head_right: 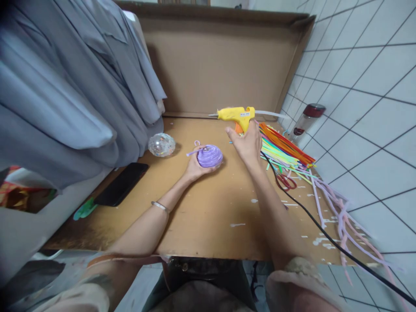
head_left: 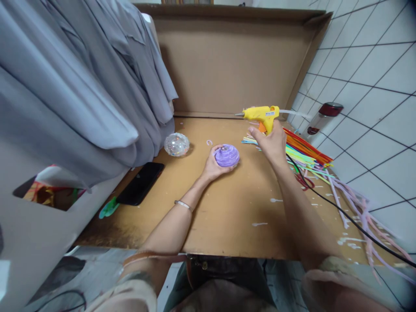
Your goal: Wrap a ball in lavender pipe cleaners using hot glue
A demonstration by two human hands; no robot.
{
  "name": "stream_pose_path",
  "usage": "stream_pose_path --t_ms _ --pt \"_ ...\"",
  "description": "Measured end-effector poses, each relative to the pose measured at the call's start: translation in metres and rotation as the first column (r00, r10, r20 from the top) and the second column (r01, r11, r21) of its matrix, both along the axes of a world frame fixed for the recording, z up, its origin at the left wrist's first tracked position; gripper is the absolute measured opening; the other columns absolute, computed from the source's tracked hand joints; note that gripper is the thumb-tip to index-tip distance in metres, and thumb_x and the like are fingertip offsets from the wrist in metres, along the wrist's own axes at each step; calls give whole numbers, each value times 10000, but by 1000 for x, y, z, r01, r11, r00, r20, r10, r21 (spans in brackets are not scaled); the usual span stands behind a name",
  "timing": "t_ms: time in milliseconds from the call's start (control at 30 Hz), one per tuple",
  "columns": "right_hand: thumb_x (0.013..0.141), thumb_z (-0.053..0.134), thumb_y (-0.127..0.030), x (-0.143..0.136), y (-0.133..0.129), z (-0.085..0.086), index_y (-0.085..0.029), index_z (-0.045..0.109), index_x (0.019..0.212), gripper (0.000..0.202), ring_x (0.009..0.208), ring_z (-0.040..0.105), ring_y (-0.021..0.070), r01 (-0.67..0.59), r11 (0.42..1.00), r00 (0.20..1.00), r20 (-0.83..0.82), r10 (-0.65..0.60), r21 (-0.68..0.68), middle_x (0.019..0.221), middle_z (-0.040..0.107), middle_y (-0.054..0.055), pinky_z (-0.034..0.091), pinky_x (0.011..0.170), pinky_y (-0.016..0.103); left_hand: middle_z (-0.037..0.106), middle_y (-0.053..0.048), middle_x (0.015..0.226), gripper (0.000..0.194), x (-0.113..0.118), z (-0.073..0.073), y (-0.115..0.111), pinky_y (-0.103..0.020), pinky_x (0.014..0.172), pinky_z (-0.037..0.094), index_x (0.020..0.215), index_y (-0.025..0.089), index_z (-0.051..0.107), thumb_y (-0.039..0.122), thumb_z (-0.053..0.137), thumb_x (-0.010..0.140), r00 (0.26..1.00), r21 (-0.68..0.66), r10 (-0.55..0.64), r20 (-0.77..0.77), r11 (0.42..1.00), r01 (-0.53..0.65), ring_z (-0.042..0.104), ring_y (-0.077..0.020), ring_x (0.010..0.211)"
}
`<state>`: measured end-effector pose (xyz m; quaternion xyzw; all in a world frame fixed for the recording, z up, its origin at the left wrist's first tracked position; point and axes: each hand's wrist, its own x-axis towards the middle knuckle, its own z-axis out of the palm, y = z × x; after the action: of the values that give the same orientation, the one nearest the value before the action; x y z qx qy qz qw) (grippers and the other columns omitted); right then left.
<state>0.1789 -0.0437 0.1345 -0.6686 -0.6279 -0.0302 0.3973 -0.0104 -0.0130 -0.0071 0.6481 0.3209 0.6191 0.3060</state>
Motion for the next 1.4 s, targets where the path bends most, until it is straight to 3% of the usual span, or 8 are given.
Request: stream_pose_path --t_ms 67,167,567,933,1400 --pt "872 560 -508 -2 -3 -1 -172 533 1238 497 1134 563 338 74 997 994 83 -74 5 1198 595 173 460 920 469 698 -72 1169 814 -1 0 1 -482 941 584 1149 276 552 355 943 440 1000 -4 18 -15 1000 -18 719 -288 1060" --pt "861 557 -426 -4 -7 -2 -175 534 1229 446 1162 550 361 90 996 979 183 -93 24 1215 594 184 446 947 497 695 -71 1182 819 -1 2 1 -485 943 580 1151 278 561 365 943 431 1000 -28 16 0 999 -16 715 -289 1065" --pt "826 566 -256 -13 -17 5 -138 616 1103 306 1024 615 351 112 982 920 389 -45 -152 1099 678 191 411 742 373 605 -61 1310 882 -3 -2 -1 -470 1053 482 1232 283 537 351 953 458 984 -2 -176 18 984 176 625 -280 1192" --pt "854 545 -227 -10 -16 -2 -133 620 1086 262 988 611 320 94 987 890 455 -23 -134 1088 686 195 368 708 345 495 -70 1422 885 -3 -9 3 -570 1181 351 1274 313 512 354 941 501 977 32 -211 -27 977 212 508 -314 1348" --pt "869 540 -215 -7 -13 -6 -129 616 1058 221 982 594 305 58 991 870 493 9 -120 1073 681 190 352 713 340 490 -98 1414 906 -4 -8 0 -553 1182 371 1303 283 493 308 939 515 977 38 -201 -78 978 204 487 -329 1369"
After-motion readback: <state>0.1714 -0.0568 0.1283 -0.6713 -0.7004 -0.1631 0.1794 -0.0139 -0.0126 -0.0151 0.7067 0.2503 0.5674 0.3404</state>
